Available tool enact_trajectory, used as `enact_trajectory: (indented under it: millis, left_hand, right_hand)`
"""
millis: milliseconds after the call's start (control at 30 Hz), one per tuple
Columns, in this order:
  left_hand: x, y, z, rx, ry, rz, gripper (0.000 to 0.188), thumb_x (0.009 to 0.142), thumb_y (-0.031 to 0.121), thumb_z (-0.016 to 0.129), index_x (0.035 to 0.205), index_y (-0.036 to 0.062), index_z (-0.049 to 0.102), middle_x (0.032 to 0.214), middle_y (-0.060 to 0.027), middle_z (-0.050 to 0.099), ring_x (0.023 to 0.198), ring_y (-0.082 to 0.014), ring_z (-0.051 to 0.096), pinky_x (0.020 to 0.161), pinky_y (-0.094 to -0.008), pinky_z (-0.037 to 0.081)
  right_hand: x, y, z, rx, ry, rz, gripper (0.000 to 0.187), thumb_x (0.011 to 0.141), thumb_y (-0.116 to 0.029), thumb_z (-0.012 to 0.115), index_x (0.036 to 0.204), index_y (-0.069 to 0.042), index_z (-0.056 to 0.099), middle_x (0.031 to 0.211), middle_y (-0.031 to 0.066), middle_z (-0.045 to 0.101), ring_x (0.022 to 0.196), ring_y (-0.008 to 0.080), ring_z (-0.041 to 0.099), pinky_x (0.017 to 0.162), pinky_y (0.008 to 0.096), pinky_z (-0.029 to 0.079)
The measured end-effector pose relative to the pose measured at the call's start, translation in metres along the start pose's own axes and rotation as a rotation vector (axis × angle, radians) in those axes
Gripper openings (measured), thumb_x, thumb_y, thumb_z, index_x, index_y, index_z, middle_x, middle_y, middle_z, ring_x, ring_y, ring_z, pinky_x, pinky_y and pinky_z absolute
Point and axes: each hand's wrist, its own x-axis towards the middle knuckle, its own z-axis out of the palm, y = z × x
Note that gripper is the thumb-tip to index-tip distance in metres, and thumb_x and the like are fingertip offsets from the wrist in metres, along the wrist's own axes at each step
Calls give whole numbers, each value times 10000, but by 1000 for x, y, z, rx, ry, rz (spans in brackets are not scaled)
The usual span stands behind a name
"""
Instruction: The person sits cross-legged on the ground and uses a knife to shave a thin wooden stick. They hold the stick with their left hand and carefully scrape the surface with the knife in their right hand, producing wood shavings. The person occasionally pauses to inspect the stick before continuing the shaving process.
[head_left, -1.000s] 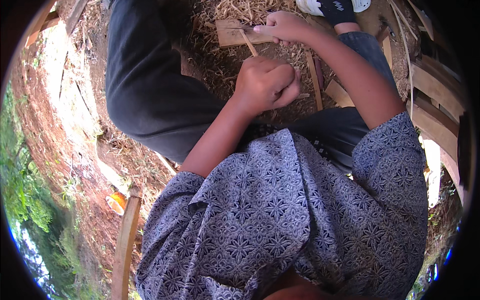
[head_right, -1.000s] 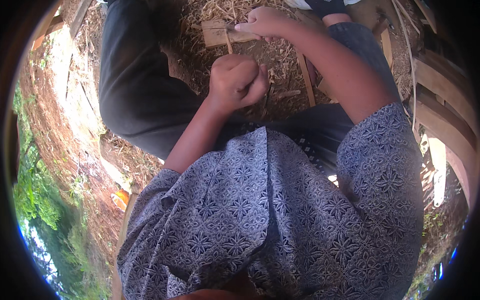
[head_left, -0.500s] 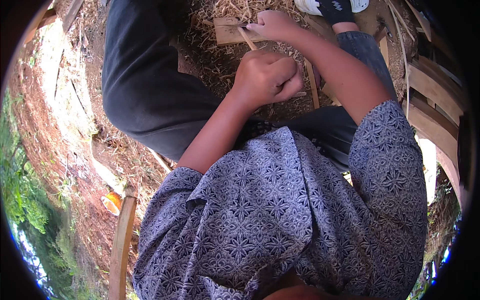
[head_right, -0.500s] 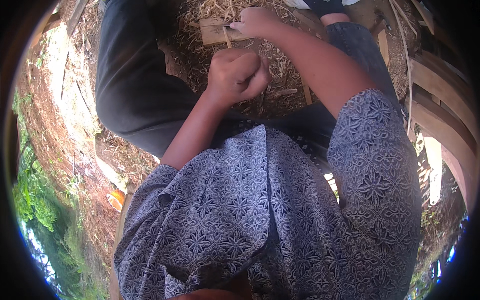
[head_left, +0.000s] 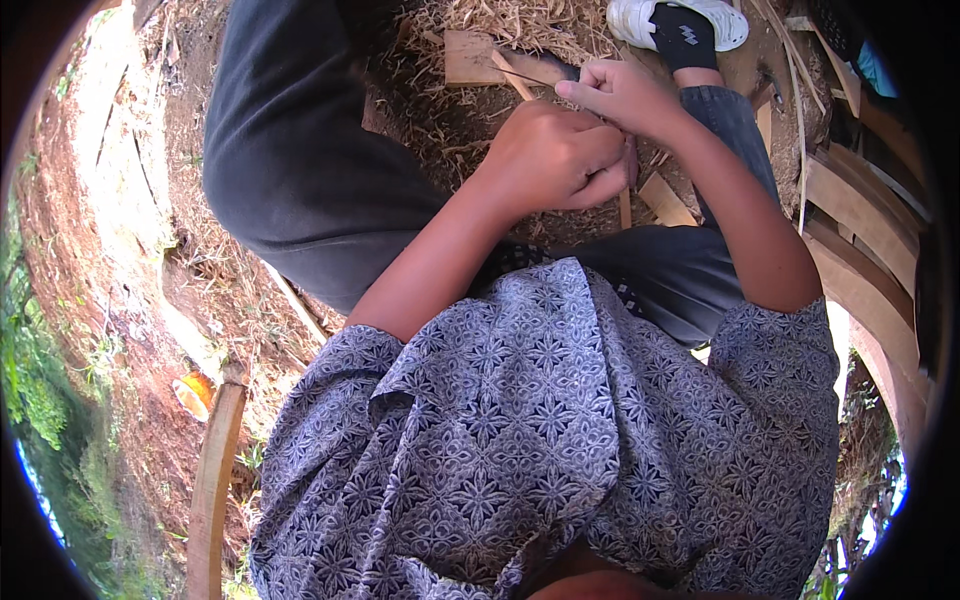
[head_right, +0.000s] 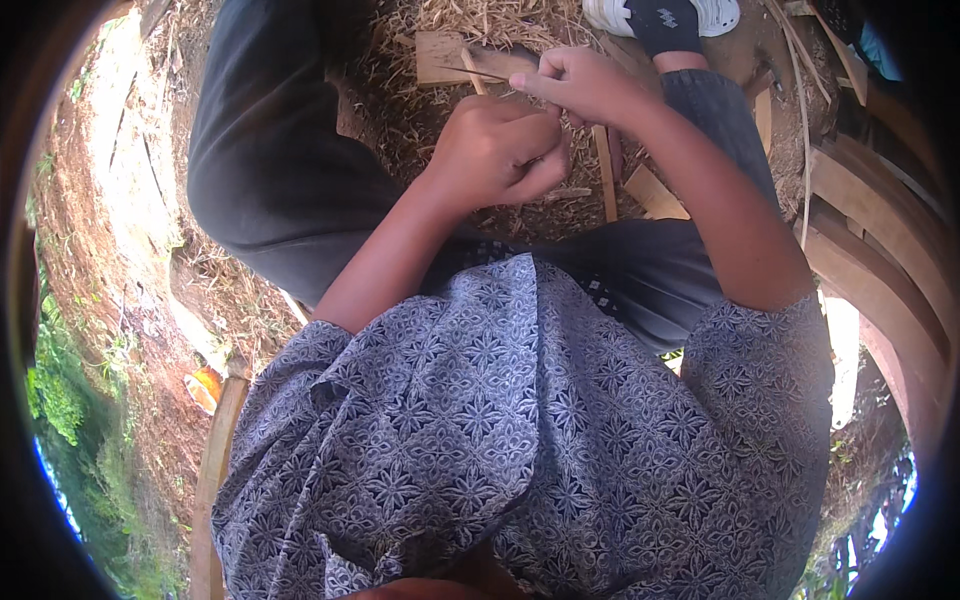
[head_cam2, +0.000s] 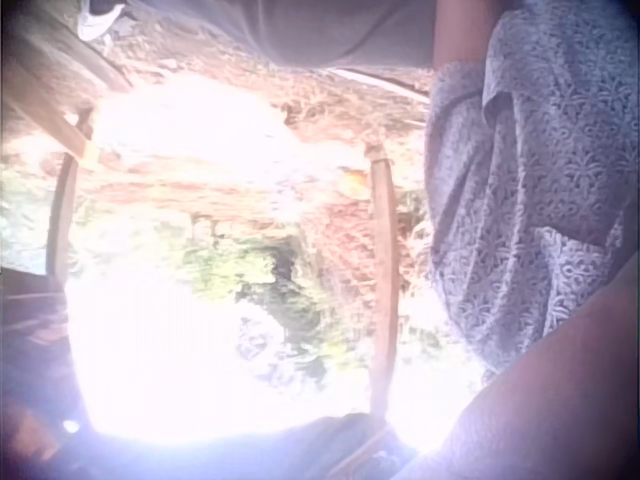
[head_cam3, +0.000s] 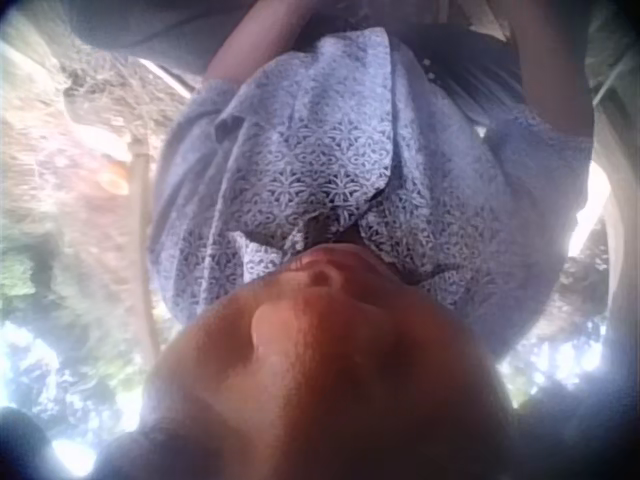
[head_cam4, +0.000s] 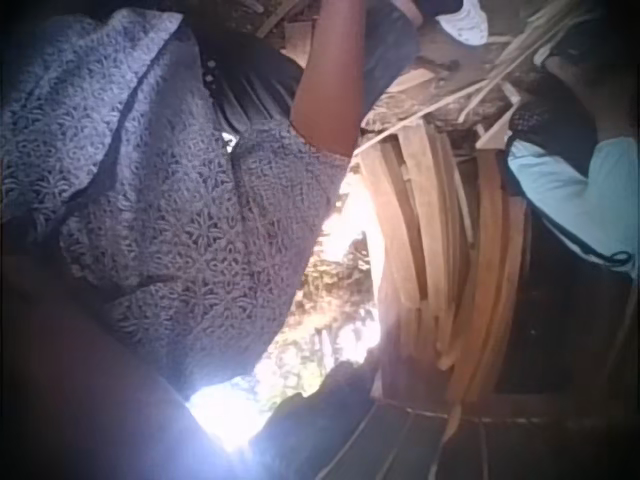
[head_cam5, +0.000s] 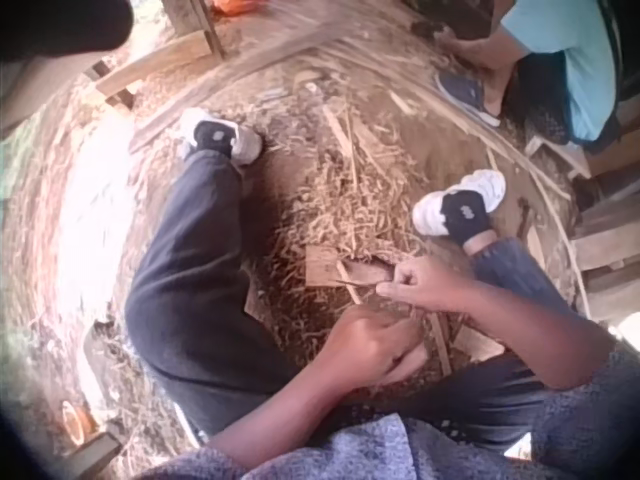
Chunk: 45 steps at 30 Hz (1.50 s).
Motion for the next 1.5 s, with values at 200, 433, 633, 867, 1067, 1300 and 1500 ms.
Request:
enact_trajectory:
  millis: [200,433,633,867,1067,1300,1500]
  left_hand:
    - [-4,-1,-1,6,-80,0,127,729,116,718,658,103,613,583,-74,587,526,-282,616,488,-391,482]
    - [-6,-1,5,29,-166,37,141,739,148,725,670,122,605,577,-60,586,530,-278,622,499,-400,495]
    - [-10,0,8,37,-206,30,155,744,161,729,668,124,598,568,-45,571,524,-273,619,494,-405,492]
    - [-5,2,1,25,-188,-11,160,725,139,716,645,119,579,559,-35,561,530,-272,618,495,-409,492]
    - [-5,2,6,-3,-241,-3,161,730,149,707,641,119,577,563,-34,566,533,-273,620,488,-411,484]
    - [-7,3,8,23,-305,-4,175,757,184,704,648,122,582,556,-42,566,523,-276,614,483,-419,475]
    - [-11,4,12,12,-317,15,173,761,184,713,654,121,593,558,-44,574,521,-277,615,490,-419,483]
  right_hand:
    - [-32,-24,-12,-35,-22,-29,392,968,-356,734,747,-104,531,625,-89,430,583,16,357,511,234,298]
    - [-20,-12,-3,-141,43,-62,500,893,-524,743,735,-76,585,611,-5,525,570,94,487,534,298,396]
    - [19,11,14,-172,93,-67,511,896,-542,729,740,-76,588,605,3,563,532,104,501,514,311,403]
    - [58,23,21,29,24,107,505,916,-550,716,821,-70,591,644,27,638,491,101,562,447,285,467]
    - [0,-10,-4,94,-39,54,431,957,-478,700,836,-86,567,629,-11,611,478,65,547,424,245,430]
    - [-24,-14,-9,-4,-61,-15,417,939,-421,736,776,-79,563,586,-19,557,495,71,486,468,256,399]
    - [-15,-10,1,-86,-20,-5,469,896,-484,759,744,-77,583,596,-14,519,552,97,463,526,296,399]
